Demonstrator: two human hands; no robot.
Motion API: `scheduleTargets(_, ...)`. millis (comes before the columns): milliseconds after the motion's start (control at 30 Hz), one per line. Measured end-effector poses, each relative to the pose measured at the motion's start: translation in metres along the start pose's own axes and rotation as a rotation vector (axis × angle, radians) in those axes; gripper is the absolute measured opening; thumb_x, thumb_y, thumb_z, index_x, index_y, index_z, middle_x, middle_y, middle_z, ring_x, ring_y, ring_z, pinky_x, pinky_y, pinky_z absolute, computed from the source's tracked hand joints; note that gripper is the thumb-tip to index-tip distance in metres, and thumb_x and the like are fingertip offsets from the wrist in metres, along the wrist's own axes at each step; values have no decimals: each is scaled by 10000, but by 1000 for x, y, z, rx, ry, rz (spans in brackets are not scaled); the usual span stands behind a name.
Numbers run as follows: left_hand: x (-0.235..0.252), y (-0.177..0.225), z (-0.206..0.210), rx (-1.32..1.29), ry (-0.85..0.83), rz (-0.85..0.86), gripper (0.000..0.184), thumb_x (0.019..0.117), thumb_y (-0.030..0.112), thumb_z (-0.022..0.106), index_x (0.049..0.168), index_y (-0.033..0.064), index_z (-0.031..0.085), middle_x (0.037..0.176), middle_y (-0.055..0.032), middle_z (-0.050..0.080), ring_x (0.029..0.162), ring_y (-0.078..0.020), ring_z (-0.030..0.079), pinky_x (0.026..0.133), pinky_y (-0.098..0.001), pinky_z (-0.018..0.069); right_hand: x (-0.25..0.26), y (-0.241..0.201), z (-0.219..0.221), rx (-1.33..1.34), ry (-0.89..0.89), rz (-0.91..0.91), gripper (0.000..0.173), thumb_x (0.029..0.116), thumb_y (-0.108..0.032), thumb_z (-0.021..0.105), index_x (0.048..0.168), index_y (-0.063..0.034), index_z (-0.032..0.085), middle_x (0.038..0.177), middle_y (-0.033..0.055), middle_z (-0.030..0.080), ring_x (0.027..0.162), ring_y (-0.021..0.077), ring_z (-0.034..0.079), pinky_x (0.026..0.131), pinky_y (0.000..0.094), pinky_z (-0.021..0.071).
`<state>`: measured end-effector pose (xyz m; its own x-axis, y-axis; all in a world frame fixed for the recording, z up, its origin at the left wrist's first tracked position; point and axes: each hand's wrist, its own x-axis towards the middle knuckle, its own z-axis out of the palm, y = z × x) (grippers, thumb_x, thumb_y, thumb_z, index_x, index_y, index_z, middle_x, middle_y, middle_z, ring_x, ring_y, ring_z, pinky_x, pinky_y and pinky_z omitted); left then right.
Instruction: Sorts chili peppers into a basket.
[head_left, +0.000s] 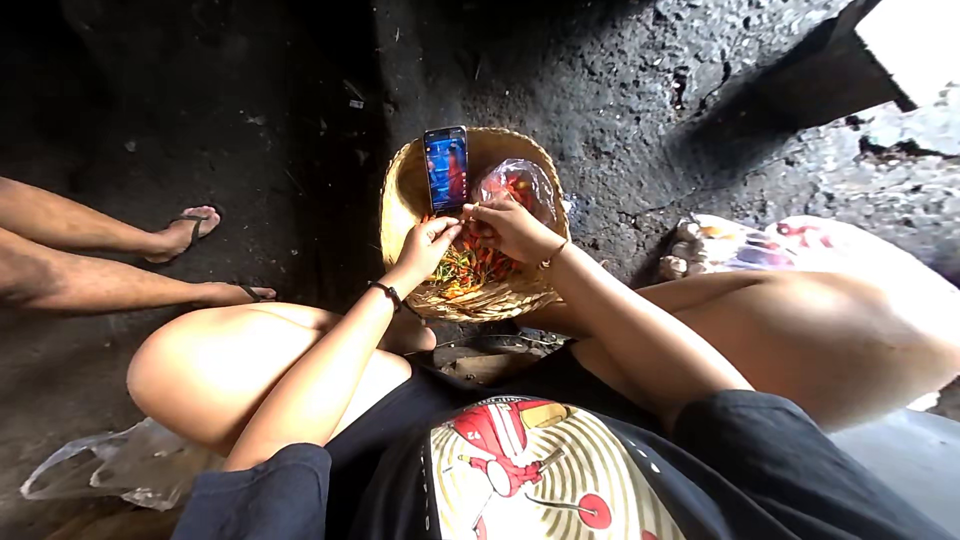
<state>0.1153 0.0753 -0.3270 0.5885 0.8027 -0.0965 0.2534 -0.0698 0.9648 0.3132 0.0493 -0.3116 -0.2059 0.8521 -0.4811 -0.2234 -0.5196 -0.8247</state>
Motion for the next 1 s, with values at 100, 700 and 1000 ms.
scheduleTargets(100,1,10,-1,-98,-4,102,220,1063,85,534,1110,-36,711,814,-18,715,750,-51,672,771,-251,582,3,6,-1,188,77,79,309,1105,-293,429,907,-123,595,707,-47,545,539,39,461,489,184,392)
scheduleTargets(700,-3,14,-7,739,-313,-204,285,1042,179,559,1256,82,720,1270,-162,675,1211,-324,634,1042,-548,476,13,68,-1,-1356,71,29,310,1046,-142,530,1328,-118,655,1186,198,707,1122,408,678,939,622,527)
scheduleTargets(1000,-4,6,-3,621,-204,-160,285,1044,112,548,1277,56,702,1275,-175,678,1204,-325,648,1051,-520,494,10,53,2,-1351,0,-28,269,1020,-241,580,1154,-22,660,1060,215,701,1016,414,692,852,623,538)
